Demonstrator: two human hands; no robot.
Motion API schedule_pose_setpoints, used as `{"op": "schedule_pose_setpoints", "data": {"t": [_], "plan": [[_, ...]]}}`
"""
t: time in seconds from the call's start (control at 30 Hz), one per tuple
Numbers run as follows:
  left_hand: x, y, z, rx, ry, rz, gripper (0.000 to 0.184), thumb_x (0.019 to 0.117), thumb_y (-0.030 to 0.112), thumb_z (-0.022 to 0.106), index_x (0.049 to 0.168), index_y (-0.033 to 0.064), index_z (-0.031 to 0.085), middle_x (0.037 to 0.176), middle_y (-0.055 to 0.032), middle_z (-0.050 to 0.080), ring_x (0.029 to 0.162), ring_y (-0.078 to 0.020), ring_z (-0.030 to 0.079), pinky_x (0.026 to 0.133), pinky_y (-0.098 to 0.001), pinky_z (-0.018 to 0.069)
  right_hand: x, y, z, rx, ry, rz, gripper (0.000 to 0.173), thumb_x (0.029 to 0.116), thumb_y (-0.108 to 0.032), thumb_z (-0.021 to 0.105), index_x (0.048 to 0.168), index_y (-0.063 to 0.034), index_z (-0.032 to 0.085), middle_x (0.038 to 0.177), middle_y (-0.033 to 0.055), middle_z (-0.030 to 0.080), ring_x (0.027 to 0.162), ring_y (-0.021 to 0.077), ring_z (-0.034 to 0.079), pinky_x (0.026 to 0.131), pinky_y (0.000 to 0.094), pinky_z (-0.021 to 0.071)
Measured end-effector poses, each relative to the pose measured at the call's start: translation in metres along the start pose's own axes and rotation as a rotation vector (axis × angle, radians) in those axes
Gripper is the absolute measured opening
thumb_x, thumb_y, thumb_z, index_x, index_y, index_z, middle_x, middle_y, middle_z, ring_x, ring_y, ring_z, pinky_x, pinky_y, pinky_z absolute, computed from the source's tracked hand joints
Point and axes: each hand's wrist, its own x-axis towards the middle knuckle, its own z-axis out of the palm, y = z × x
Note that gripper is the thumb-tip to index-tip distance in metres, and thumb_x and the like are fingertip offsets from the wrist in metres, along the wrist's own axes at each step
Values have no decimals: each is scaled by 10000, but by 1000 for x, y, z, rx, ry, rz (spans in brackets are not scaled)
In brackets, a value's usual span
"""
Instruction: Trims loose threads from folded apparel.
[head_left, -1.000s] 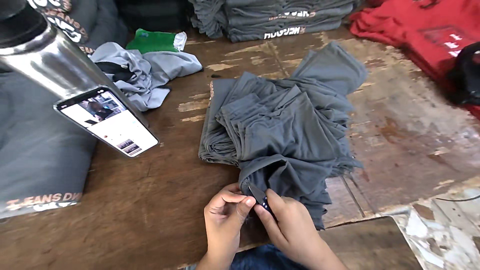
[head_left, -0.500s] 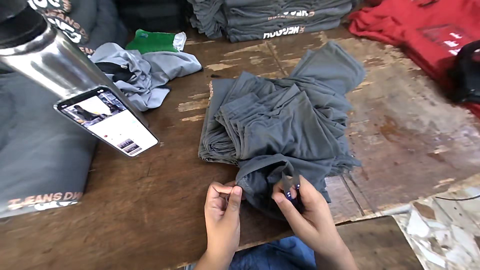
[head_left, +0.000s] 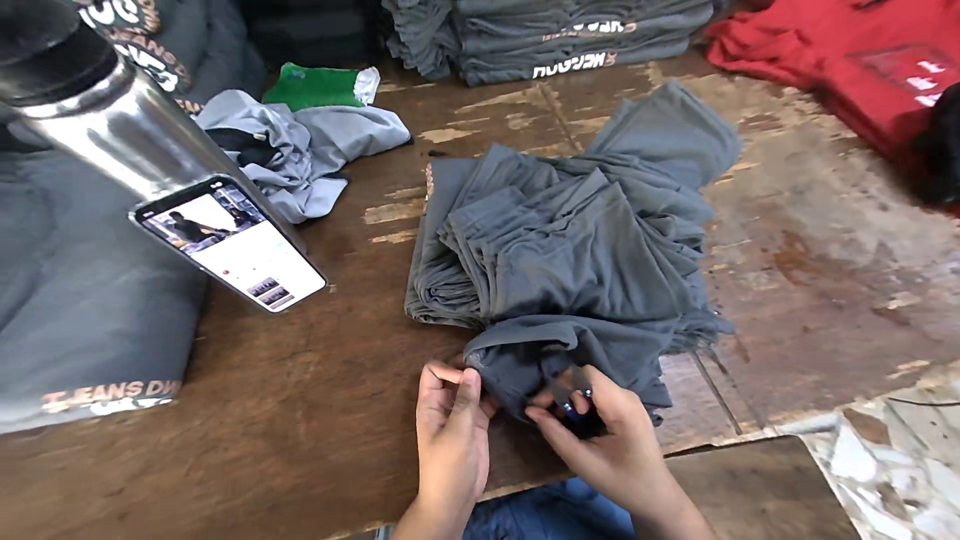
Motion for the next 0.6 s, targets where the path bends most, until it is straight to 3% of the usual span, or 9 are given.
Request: {"op": "schedule_pose_setpoints", "data": {"t": [0.07, 0.13, 0.2, 0.23, 0.33, 0.43, 0.6], "plan": [[-5, -4, -6, 216, -103, 142, 106, 969, 100, 676, 1003, 163, 598, 1021, 21, 681, 931, -83, 690, 829, -288, 610, -3, -8, -6, 46, -2, -27, 214, 918, -188, 720, 938, -88, 532, 804, 10, 650, 747, 16, 608, 694, 147, 508], [-12, -8, -9, 384, -251, 276, 289, 961, 77, 687, 1198, 221, 604, 1216, 73, 664, 1073, -55, 673, 909, -247, 589, -5, -16, -12, 81, 0, -46, 217, 922, -196, 734, 946, -101, 541, 823, -5, 655, 765, 10, 617, 716, 142, 517], [-19, -11, -10, 449, -375, 330, 499, 948, 15, 676, 1379, 252, 594, 1330, 66, 623, 1136, -62, 660, 956, -260, 582, -8, -22, -15, 101, -13, -60, 216, 930, -195, 735, 960, -106, 540, 830, -16, 651, 774, 6, 608, 731, 138, 506], [-21, -12, -10, 490, -412, 339, 491, 948, 23, 676, 1388, 233, 619, 1310, 45, 613, 1136, -54, 642, 958, -249, 576, -9, -24, -16, 116, -19, -67, 210, 931, -184, 735, 965, -108, 543, 833, -17, 653, 783, 13, 611, 740, 147, 507], [-19, -12, -12, 633, -494, 408, 296, 958, 80, 665, 1240, 158, 706, 1290, -34, 595, 1178, -58, 595, 981, -235, 549, -12, -24, -20, 138, -48, -108, 188, 936, -146, 728, 976, -109, 548, 851, -10, 658, 800, 39, 623, 754, 177, 520], [-14, -7, -14, 701, -590, 420, 214, 925, 145, 709, 1137, 124, 695, 1381, -93, 554, 1284, -101, 547, 1065, -283, 510, -12, -25, -24, 101, -87, -147, 168, 949, -138, 713, 954, -112, 548, 873, -6, 665, 816, 56, 622, 760, 190, 512], [-11, -9, -14, 748, -477, 414, 82, 913, 134, 727, 981, 115, 686, 1220, -37, 634, 1150, -46, 618, 950, -208, 560, -6, -16, -34, 102, -44, -124, 164, 976, -182, 684, 967, -124, 530, 1031, 7, 706, 958, 79, 668, 836, 224, 553]]}}
